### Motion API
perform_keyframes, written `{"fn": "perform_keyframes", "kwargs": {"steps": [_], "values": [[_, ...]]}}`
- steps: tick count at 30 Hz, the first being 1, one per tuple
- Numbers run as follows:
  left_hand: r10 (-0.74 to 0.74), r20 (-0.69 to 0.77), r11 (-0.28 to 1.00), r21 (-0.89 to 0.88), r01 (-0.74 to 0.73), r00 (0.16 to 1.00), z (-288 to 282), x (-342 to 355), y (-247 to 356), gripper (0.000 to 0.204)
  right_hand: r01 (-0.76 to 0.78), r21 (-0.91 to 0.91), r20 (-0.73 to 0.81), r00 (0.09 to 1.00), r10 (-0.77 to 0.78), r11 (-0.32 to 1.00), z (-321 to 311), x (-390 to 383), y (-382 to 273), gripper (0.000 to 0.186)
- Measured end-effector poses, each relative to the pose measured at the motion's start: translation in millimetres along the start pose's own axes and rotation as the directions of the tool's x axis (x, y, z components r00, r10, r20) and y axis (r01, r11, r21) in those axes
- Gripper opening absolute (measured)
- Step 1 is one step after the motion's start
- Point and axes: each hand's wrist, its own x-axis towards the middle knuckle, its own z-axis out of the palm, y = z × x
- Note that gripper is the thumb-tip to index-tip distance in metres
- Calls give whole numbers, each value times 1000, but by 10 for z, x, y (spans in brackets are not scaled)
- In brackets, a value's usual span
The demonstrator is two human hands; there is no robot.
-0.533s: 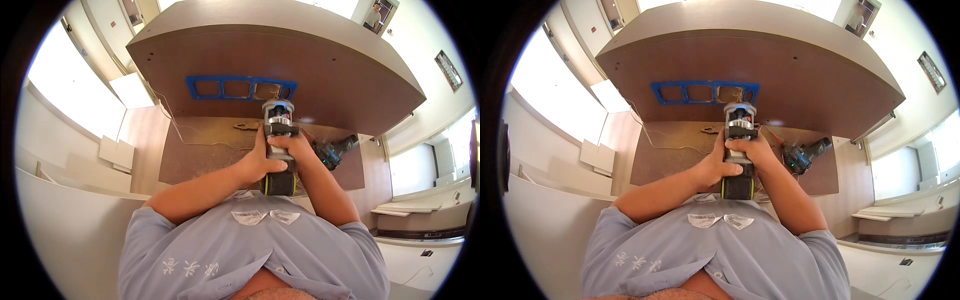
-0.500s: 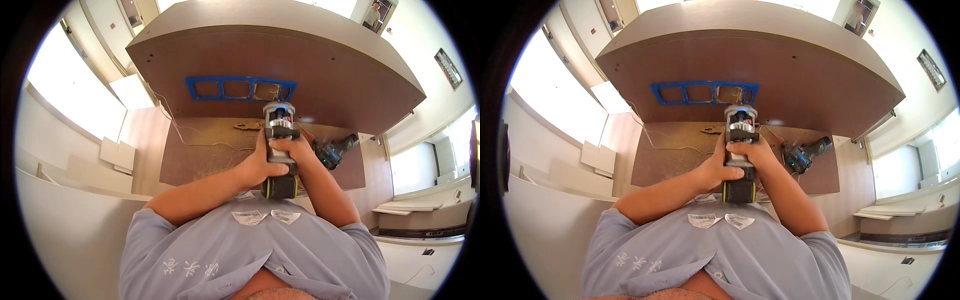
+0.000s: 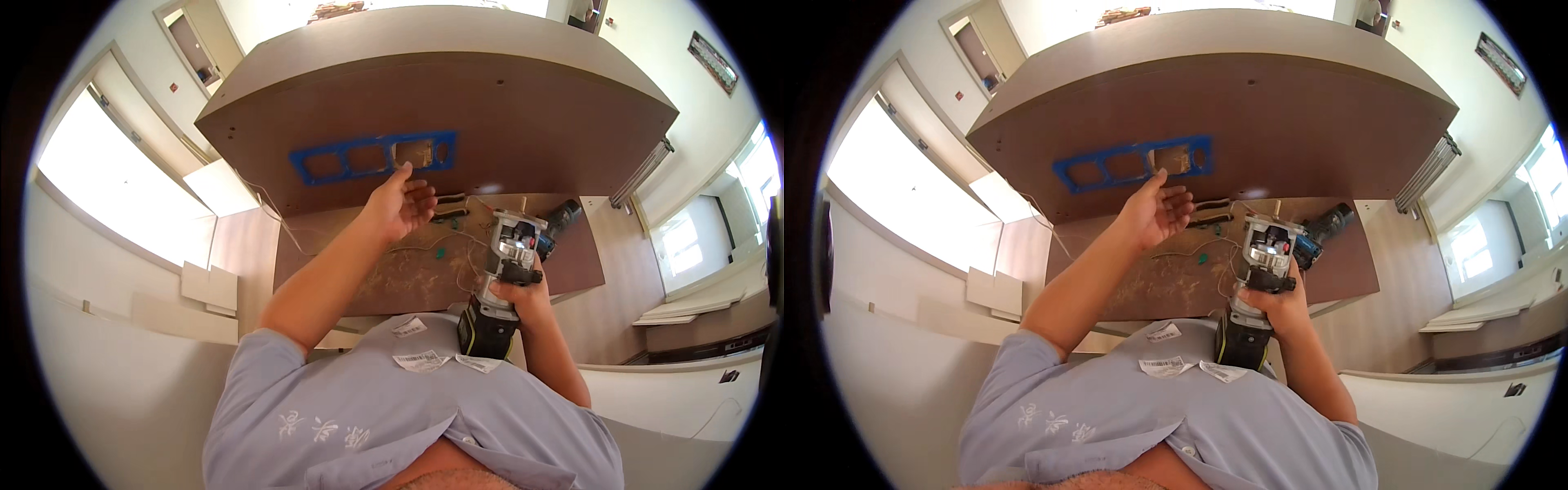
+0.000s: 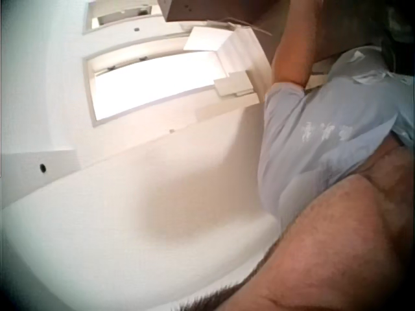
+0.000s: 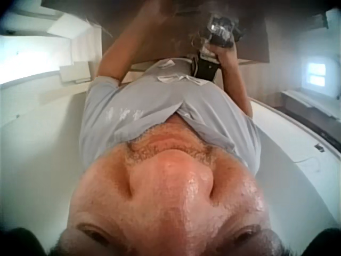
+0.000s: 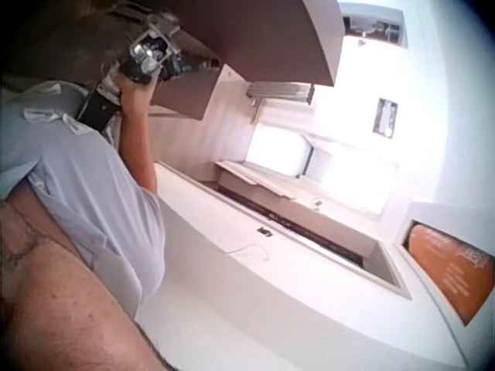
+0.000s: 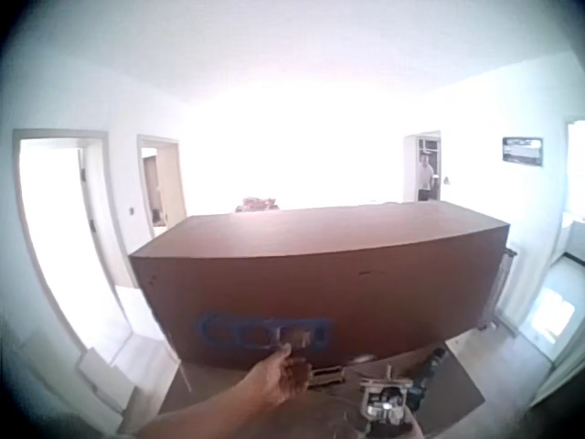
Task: The person uses a router to cut a hole in a wooden cabinet, then uses a drill and pliers on electrical wires.
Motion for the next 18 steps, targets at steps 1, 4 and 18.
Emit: {"fn": "perform_keyframes", "kwargs": {"steps": [1,4,18], "values": [[-32,21,998,-59,33,999,37,121,15,60,16,6,-24,1000,-15,1000,-40,-27,38,76],[-47,-45,989,-141,40,998,116,348,36,53,34,33,-121,992,-30,999,-46,-152,61,77],[619,-20,640,593,-489,785,-122,49,-162,43,43,81,-186,982,-28,996,-261,-372,155,74]]}}
